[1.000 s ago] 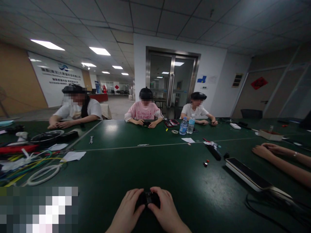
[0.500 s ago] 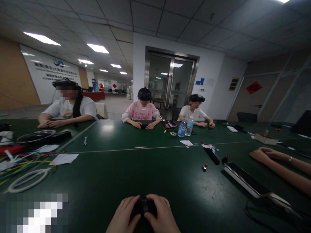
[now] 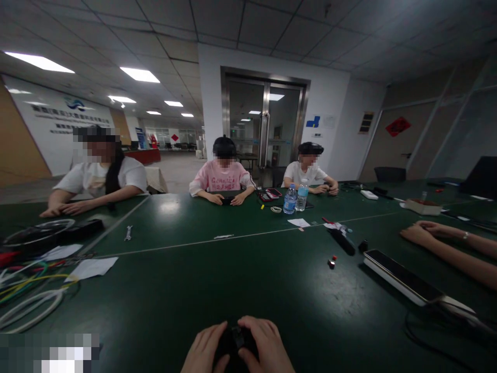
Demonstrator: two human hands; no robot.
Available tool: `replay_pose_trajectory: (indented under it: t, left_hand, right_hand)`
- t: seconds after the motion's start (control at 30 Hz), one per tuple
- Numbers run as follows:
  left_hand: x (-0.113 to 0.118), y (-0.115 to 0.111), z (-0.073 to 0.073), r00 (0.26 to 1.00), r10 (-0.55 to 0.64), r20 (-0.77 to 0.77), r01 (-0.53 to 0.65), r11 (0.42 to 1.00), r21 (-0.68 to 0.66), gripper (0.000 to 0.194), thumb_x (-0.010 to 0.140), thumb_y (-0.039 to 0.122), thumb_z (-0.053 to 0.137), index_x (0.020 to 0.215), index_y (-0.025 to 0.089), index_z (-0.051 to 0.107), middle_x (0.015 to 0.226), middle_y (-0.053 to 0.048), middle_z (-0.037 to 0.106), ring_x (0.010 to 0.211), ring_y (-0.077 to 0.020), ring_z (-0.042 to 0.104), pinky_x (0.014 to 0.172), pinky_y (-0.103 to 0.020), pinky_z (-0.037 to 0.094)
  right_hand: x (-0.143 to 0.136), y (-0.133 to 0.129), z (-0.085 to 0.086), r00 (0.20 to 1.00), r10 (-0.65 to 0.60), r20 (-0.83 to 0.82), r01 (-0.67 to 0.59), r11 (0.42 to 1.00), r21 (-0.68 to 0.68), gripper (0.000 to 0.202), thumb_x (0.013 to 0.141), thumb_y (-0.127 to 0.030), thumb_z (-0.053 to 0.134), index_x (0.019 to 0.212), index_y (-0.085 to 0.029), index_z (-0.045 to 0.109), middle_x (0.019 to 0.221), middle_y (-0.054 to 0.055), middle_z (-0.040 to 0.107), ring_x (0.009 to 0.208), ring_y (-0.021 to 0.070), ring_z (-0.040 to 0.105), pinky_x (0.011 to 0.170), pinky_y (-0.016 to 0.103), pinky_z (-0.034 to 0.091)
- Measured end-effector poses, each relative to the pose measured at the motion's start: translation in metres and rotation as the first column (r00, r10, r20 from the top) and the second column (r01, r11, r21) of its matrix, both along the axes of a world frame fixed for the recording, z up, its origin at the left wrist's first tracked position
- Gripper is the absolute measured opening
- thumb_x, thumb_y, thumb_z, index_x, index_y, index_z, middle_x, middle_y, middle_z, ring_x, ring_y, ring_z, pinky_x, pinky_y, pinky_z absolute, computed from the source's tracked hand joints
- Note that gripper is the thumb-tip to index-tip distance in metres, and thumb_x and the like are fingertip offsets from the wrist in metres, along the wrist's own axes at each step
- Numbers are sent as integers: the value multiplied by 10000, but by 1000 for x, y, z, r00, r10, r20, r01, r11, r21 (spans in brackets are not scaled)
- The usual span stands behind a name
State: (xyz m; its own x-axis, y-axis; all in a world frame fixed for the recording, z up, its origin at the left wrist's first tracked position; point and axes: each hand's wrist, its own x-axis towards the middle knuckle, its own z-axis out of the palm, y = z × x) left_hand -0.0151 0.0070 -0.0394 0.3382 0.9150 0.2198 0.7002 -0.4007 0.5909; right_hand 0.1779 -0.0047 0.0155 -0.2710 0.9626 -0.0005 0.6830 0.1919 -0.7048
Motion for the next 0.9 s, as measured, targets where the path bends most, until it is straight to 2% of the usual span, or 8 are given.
replay_pose_trajectory:
  t: [0.2, 0.6, 0.77, 0.9]
  left_hand:
    - [4, -1, -1, 999, 4, -36, -4, 1000, -18, 475, 751, 187, 464, 1223, 183, 514, 1188, -87, 586, 1095, -224, 530, 957, -374, 445]
    - [-3, 2, -10, 1000, -26, -11, 26, 1000, -17, 468, 779, 214, 477, 1247, 218, 493, 1198, -82, 579, 1105, -226, 518, 962, -381, 433]
    - [3, -2, -3, 999, 14, -32, -15, 999, -49, 476, 766, 215, 479, 1241, 224, 498, 1210, -71, 573, 1115, -226, 510, 973, -380, 420]
    - [8, -6, 8, 996, 63, -70, -69, 994, -83, 491, 747, 202, 489, 1236, 245, 501, 1221, -51, 568, 1131, -229, 497, 984, -382, 399]
  right_hand:
    - [2, -1, -2, 1000, 25, -6, -25, 999, 45, 502, 682, -128, 477, 1158, -283, 514, 1239, 6, 563, 1150, 196, 484, 1000, 339, 301]
    - [1, 2, -3, 1000, 28, -8, -28, 1000, 0, 478, 691, -159, 501, 1154, -275, 532, 1242, 9, 565, 1164, 201, 479, 1010, 342, 296]
    - [4, 6, -11, 999, 34, 26, -35, 999, 16, 478, 700, -180, 510, 1165, -288, 529, 1233, 7, 572, 1160, 210, 484, 1018, 355, 298]
    - [10, 10, -26, 997, 69, 37, -71, 997, 44, 466, 728, -233, 526, 1191, -290, 510, 1238, 17, 568, 1153, 219, 496, 1004, 354, 330]
